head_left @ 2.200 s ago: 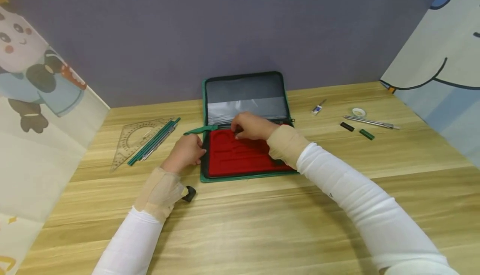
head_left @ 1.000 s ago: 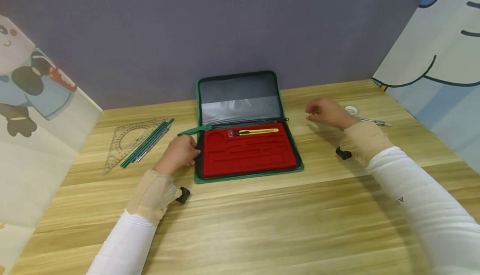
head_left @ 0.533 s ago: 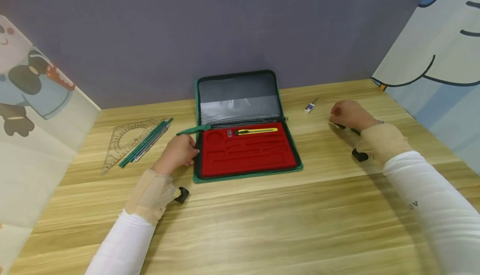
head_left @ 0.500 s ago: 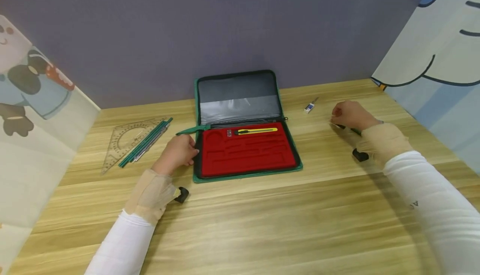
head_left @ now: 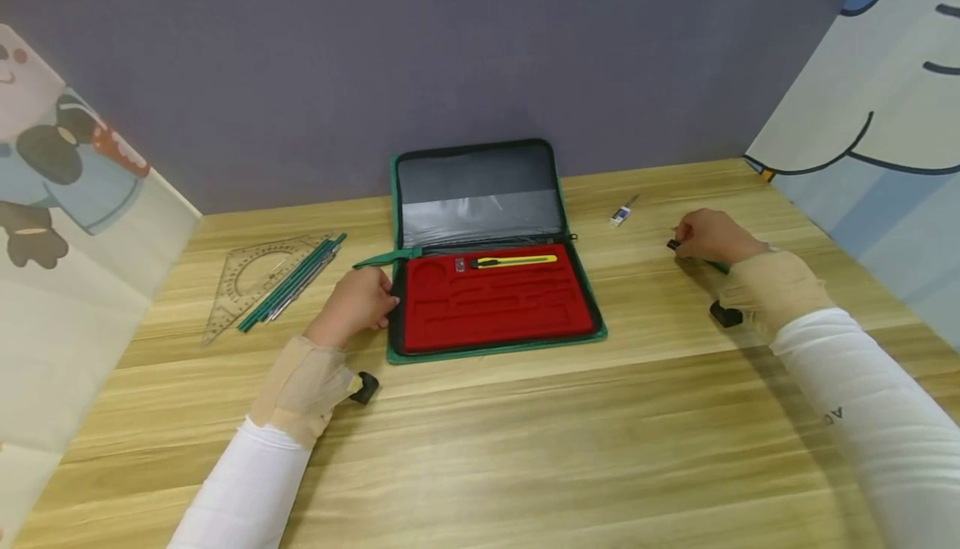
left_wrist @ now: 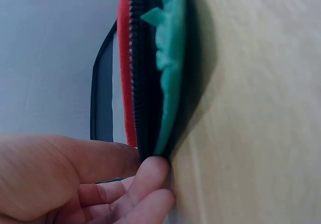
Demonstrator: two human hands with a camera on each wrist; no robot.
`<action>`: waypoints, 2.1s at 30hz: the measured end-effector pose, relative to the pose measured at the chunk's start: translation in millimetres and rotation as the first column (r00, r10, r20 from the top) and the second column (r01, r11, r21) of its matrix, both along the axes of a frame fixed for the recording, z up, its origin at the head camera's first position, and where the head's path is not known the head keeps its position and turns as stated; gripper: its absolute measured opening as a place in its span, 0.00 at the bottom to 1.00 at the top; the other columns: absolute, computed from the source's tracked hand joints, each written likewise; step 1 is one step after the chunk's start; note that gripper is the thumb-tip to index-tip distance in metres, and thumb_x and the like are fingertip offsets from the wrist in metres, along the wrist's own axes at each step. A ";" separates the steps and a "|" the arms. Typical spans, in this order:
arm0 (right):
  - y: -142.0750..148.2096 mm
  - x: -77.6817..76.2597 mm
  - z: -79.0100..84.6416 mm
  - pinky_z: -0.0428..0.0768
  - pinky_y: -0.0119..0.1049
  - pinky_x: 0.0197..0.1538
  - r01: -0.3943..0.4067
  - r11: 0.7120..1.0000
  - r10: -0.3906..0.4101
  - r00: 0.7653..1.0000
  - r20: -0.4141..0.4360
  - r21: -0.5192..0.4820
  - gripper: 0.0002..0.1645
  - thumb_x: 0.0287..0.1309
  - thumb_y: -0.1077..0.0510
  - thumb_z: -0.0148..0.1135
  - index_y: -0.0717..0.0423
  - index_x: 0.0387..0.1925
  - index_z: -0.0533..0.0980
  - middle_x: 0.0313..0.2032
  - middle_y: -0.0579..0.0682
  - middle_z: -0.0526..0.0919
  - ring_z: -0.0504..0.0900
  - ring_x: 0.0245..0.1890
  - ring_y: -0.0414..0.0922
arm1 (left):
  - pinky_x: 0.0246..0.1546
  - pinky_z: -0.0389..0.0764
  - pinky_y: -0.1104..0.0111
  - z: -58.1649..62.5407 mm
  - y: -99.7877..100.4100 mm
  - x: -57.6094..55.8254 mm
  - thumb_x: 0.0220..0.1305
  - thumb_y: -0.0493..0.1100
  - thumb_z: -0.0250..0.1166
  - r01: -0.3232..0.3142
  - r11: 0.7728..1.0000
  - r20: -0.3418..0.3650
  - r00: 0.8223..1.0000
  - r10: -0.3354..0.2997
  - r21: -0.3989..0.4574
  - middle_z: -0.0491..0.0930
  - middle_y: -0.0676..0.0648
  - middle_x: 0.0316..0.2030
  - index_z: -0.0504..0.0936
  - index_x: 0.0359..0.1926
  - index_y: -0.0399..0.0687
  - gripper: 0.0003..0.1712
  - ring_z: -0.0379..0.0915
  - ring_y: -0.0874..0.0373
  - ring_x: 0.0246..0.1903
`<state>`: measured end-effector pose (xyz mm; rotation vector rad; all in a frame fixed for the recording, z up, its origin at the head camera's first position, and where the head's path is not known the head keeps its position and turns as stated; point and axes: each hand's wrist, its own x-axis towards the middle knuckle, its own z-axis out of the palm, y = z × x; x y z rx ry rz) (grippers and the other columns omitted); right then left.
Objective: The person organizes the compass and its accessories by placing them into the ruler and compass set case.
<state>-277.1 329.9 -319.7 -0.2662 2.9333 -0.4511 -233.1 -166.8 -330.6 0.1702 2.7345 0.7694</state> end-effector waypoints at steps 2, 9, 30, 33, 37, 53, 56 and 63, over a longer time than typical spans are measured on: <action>-0.2 0.2 -0.8 0.73 0.49 0.37 0.003 1.000 -0.003 1.000 -0.006 -0.005 0.11 0.47 0.63 0.61 0.69 0.32 0.74 0.32 0.63 0.79 0.74 0.30 0.53 | 0.21 0.78 0.72 0.1 0.2 0.2 0.63 0.35 0.59 0.004 1.000 -0.004 1.000 -0.004 -0.003 0.80 0.44 0.22 0.74 0.42 0.30 0.10 0.75 0.61 0.17; -2.0 -0.1 -2.3 0.72 0.49 0.38 0.005 1.000 -0.006 1.000 -0.017 -0.024 0.11 0.46 0.64 0.61 0.68 0.32 0.73 0.30 0.61 0.79 0.74 0.30 0.53 | 0.21 0.78 0.72 0.5 -0.3 1.4 0.63 0.35 0.59 0.004 1.000 -0.012 1.000 -0.004 -0.013 0.81 0.44 0.22 0.74 0.43 0.29 0.11 0.75 0.61 0.16; -60.1 4.6 4.3 0.74 0.44 0.38 -0.140 0.984 0.129 0.986 -0.104 -0.111 0.09 0.45 0.68 0.62 0.66 0.31 0.74 0.29 0.57 0.81 0.78 0.32 0.50 | 0.21 0.79 0.72 1.0 -0.9 0.1 0.63 0.35 0.59 0.013 1.000 -0.004 1.000 -0.013 -0.014 0.82 0.42 0.25 0.74 0.45 0.27 0.13 0.75 0.61 0.16; -73.3 5.2 5.4 0.74 0.45 0.40 -0.167 0.979 0.155 0.982 -0.108 -0.118 0.08 0.44 0.69 0.62 0.65 0.31 0.74 0.29 0.56 0.80 0.78 0.33 0.50 | 0.20 0.79 0.72 0.9 -0.7 0.3 0.63 0.35 0.59 0.008 1.000 -0.003 1.000 -0.008 -0.005 0.82 0.41 0.26 0.74 0.45 0.27 0.13 0.75 0.61 0.16; -90.3 7.0 7.9 0.76 0.46 0.42 -0.206 0.971 0.193 0.976 -0.105 -0.125 0.08 0.46 0.69 0.61 0.65 0.33 0.74 0.30 0.56 0.80 0.78 0.34 0.51 | 0.20 0.79 0.72 1.2 0.6 0.4 0.63 0.34 0.58 0.006 1.000 0.001 1.000 -0.006 0.003 0.82 0.41 0.25 0.74 0.45 0.28 0.13 0.76 0.61 0.16; -181.7 19.4 14.0 0.78 0.42 0.41 -0.377 0.913 0.374 0.926 -0.053 -0.153 0.09 0.47 0.71 0.61 0.62 0.35 0.77 0.32 0.54 0.81 0.78 0.34 0.48 | 0.20 0.79 0.72 1.5 0.7 -1.2 0.63 0.35 0.58 0.002 1.000 0.005 1.000 -0.002 -0.009 0.82 0.41 0.25 0.74 0.45 0.28 0.12 0.75 0.61 0.17; -199.3 22.8 14.2 0.78 0.40 0.41 -0.410 0.899 0.411 0.911 -0.029 -0.155 0.09 0.48 0.70 0.62 0.62 0.34 0.77 0.32 0.53 0.81 0.78 0.34 0.47 | 0.20 0.79 0.71 2.2 0.2 -1.1 0.64 0.35 0.58 0.007 1.000 0.004 1.000 -0.006 -0.013 0.82 0.42 0.24 0.74 0.45 0.28 0.12 0.75 0.61 0.17; -229.0 30.3 14.4 0.77 0.37 0.42 -0.459 0.875 0.467 0.884 0.019 -0.155 0.08 0.50 0.70 0.61 0.60 0.34 0.77 0.33 0.51 0.80 0.77 0.35 0.46 | 0.21 0.79 0.72 1.0 1.0 -1.1 0.63 0.34 0.58 0.009 1.000 0.005 1.000 -0.009 0.006 0.81 0.42 0.25 0.73 0.44 0.29 0.11 0.76 0.61 0.17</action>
